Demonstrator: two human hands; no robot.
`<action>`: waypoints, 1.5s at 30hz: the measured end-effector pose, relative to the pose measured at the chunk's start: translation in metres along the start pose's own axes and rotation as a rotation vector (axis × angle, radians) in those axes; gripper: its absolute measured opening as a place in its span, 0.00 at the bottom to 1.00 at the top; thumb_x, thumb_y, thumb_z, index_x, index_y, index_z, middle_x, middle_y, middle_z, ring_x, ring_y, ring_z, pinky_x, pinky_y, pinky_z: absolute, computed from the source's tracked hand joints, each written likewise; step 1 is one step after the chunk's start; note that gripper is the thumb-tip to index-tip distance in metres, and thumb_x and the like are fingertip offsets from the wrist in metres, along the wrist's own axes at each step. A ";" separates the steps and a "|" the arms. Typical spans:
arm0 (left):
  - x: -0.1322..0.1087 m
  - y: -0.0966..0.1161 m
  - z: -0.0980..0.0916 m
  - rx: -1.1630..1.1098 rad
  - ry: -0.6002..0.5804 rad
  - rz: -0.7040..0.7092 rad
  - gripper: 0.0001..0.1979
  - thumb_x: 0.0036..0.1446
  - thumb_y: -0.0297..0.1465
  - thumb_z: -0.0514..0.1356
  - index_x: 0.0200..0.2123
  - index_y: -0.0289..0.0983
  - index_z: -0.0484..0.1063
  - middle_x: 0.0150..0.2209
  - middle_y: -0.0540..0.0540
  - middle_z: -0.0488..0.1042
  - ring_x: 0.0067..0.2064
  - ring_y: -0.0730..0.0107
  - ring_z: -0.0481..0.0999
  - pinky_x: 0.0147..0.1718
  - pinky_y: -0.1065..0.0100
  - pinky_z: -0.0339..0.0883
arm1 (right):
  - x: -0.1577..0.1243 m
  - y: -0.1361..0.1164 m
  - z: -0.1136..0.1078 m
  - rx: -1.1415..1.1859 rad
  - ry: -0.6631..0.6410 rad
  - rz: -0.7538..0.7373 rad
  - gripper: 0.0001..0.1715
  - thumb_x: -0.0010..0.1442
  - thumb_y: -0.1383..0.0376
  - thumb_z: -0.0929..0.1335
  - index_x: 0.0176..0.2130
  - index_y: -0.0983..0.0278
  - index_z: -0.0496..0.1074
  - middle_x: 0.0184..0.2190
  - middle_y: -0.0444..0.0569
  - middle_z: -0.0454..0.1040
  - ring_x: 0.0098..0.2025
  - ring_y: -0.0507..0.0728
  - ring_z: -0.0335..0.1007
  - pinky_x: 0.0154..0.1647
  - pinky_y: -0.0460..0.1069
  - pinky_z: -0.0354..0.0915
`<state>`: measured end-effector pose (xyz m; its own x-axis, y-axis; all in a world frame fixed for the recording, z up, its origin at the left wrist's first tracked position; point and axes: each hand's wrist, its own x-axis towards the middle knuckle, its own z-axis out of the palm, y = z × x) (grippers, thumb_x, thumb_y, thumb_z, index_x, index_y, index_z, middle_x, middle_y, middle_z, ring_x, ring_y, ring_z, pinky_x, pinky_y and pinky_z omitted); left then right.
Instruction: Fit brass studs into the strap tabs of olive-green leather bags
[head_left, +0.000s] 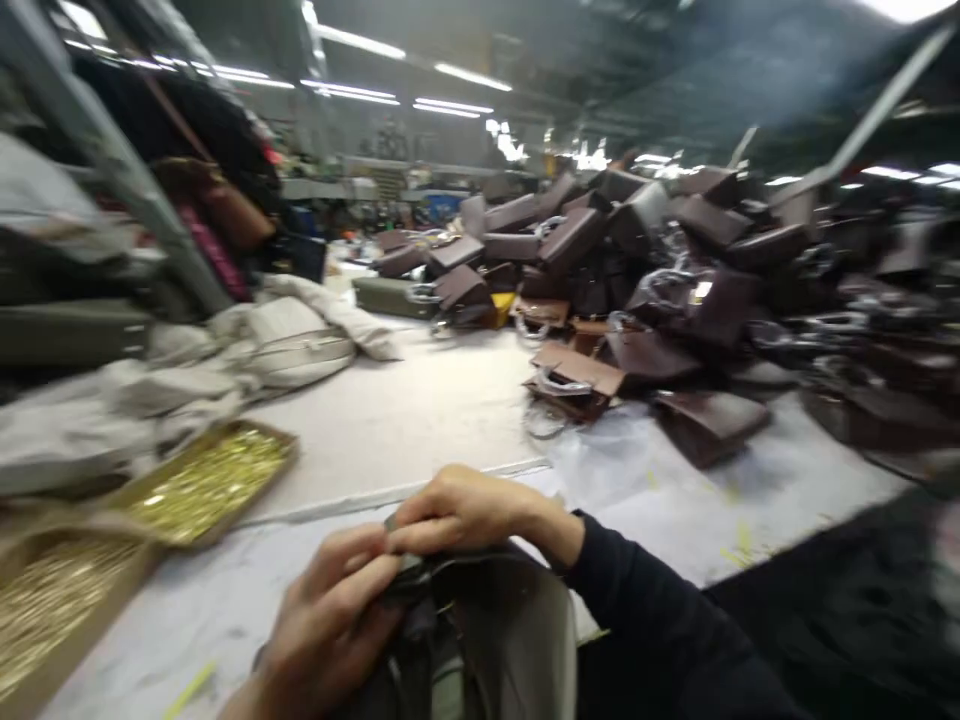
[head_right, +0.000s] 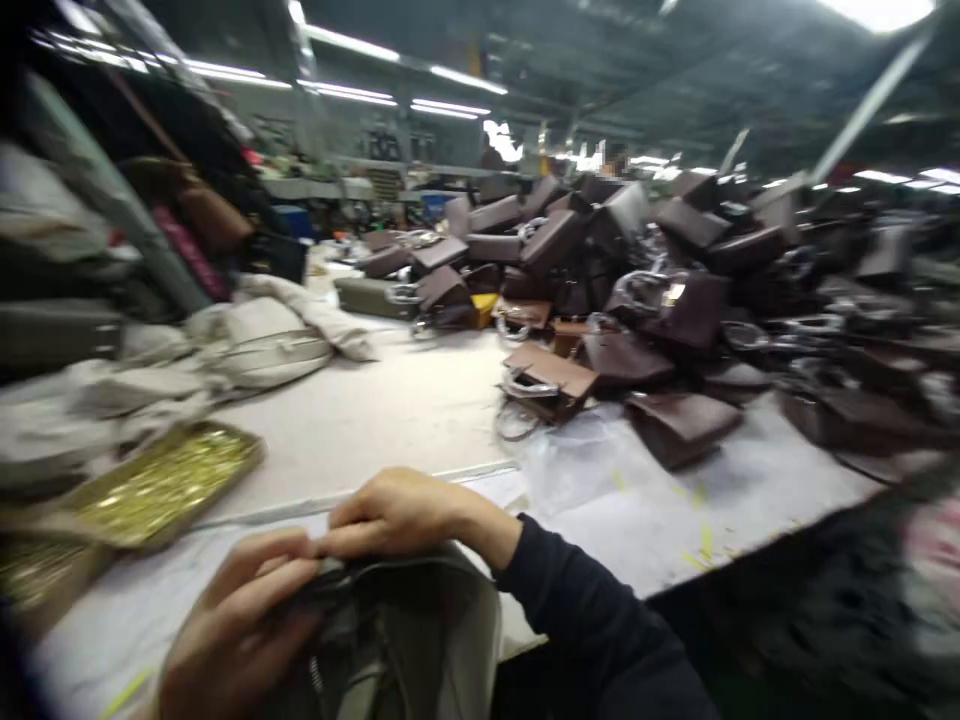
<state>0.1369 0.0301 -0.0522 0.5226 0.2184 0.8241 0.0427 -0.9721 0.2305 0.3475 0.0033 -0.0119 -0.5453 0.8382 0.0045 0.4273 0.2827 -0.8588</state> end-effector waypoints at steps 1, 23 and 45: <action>-0.002 0.002 -0.012 0.016 0.010 -0.041 0.06 0.63 0.24 0.61 0.43 0.37 0.71 0.43 0.47 0.74 0.43 0.72 0.78 0.39 0.74 0.76 | 0.004 0.005 0.004 0.066 0.112 -0.017 0.22 0.71 0.57 0.67 0.28 0.66 0.68 0.22 0.36 0.58 0.26 0.47 0.54 0.26 0.43 0.51; 0.005 -0.071 -0.107 0.706 -0.342 -0.819 0.24 0.55 0.25 0.57 0.57 0.37 0.68 0.55 0.40 0.76 0.54 0.50 0.78 0.52 0.57 0.72 | 0.051 -0.011 0.105 -0.881 0.579 -0.164 0.21 0.60 0.50 0.77 0.41 0.63 0.74 0.39 0.47 0.79 0.31 0.59 0.74 0.27 0.53 0.61; 0.071 0.032 -0.096 0.539 -1.256 -0.529 0.16 0.62 0.37 0.57 0.25 0.39 0.77 0.24 0.43 0.78 0.28 0.52 0.80 0.26 0.61 0.59 | 0.036 0.063 0.014 0.446 0.670 -0.033 0.54 0.56 0.67 0.71 0.73 0.58 0.46 0.55 0.51 0.75 0.52 0.60 0.73 0.46 0.53 0.73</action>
<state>0.0939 0.0232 0.0634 0.7152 0.6102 -0.3409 0.6199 -0.7790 -0.0938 0.3448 0.0452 -0.0730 0.0565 0.9743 0.2181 0.0128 0.2177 -0.9759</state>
